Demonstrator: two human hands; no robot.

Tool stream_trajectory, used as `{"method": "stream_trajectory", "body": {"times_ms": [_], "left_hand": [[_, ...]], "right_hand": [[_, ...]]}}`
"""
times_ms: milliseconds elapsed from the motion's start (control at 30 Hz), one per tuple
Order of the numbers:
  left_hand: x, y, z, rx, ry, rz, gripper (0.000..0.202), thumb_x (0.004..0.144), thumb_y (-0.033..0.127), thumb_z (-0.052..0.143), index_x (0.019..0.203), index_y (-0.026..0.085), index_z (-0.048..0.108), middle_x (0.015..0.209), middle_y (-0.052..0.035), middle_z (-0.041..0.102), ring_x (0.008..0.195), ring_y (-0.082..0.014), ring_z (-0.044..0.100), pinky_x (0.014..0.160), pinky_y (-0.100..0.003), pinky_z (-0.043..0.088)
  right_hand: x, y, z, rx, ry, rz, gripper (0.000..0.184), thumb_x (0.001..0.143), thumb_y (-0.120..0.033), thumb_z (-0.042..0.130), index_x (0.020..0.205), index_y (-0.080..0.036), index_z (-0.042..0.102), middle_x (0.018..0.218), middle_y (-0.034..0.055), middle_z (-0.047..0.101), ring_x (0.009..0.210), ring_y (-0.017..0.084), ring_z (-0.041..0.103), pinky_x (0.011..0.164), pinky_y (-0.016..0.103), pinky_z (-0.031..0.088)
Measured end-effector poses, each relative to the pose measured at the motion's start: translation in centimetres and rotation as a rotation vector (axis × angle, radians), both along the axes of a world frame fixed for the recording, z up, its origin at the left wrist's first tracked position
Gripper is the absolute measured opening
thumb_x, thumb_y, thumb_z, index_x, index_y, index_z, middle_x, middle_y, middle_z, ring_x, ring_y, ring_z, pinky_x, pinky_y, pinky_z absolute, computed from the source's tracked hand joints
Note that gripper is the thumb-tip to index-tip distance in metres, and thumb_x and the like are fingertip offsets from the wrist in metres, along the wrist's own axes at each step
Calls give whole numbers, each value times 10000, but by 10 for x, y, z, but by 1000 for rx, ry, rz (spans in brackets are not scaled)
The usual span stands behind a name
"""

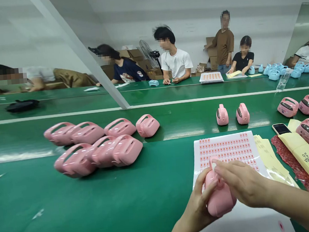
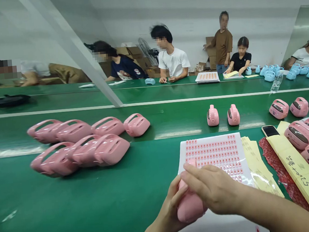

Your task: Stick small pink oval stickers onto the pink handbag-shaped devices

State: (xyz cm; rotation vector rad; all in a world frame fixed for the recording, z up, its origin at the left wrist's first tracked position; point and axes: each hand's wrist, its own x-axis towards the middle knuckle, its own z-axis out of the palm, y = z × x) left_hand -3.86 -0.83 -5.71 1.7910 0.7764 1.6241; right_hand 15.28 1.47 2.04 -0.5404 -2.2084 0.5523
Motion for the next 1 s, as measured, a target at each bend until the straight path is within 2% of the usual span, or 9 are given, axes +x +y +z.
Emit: {"method": "stream_trajectory", "body": {"times_ms": [67, 133, 267, 367, 500, 567, 733, 833, 1000], "left_hand": [[-1, -2, -5, 39, 41, -11, 765, 327, 33, 826, 1023, 315, 686, 1216, -144, 587, 1080, -427, 544, 834, -553, 462], [0, -5, -12, 81, 27, -40, 737, 341, 56, 834, 1016, 318, 690, 1211, -152, 588, 1084, -433, 539, 834, -549, 464], [8, -13, -16, 93, -76, -84, 758, 372, 96, 846, 1058, 360, 664, 1215, -152, 582, 1083, -434, 541, 835, -571, 451], [11, -16, 4, 5, -7, -194, 882, 318, 150, 865, 1136, 366, 618, 1258, -165, 544, 1100, -464, 514, 817, -575, 458], [9, -19, 40, -153, 221, -327, 929, 400, 179, 831, 1258, 346, 514, 1321, -181, 479, 1089, -455, 529, 807, -541, 476], [9, -20, 44, -144, 225, -327, 924, 424, 161, 818, 1271, 350, 498, 1315, -173, 486, 1105, -448, 520, 839, -536, 460], [10, -16, 18, -18, 91, -245, 997, 360, 136, 848, 1271, 336, 499, 1301, -167, 510, 1141, -459, 485, 888, -559, 421], [10, -12, 2, 80, 37, -192, 945, 357, 224, 868, 1243, 281, 543, 1320, -165, 504, 1150, -454, 477, 913, -542, 415], [37, -11, 4, 26, -174, 36, 677, 535, 296, 803, 1178, 264, 597, 1284, -100, 555, 1183, -393, 467, 1009, -533, 321]], "right_hand": [[3, 10, -2, -87, 8, -38, 508, 865, -161, 422, 1349, -279, 323, 1336, 98, 480, 1246, 237, 428, 1003, 480, 359], [5, 25, -5, -282, -31, 7, 549, 854, -169, 430, 1375, -249, 277, 1274, 110, 523, 1198, 230, 469, 980, 476, 376], [4, 45, -17, -672, -118, 175, 613, 815, -123, 422, 1394, -203, 235, 839, 18, 625, 760, 148, 594, 711, 317, 488], [3, 42, -24, -720, -138, 40, 624, 774, -83, 428, 1366, -239, 310, 627, -61, 526, 581, 114, 507, 596, 243, 438], [5, 30, -26, -721, -227, -97, 649, 734, -56, 436, 1345, -255, 353, 573, -74, 479, 605, 124, 507, 629, 244, 420], [6, 27, -27, -778, -221, -129, 644, 736, -56, 433, 1346, -246, 349, 568, -74, 468, 613, 125, 514, 641, 246, 419], [9, 25, -39, -948, -51, -213, 557, 760, -153, 512, 1304, -211, 411, 665, -35, 539, 672, 147, 540, 657, 273, 420], [12, 23, -48, -1027, 54, -262, 522, 745, -219, 582, 1255, -221, 468, 702, -28, 564, 659, 144, 536, 641, 275, 415], [13, 18, -51, -1175, 338, -313, 444, 687, -408, 676, 1062, -196, 568, 801, -3, 620, 703, 154, 564, 648, 284, 431]]}}
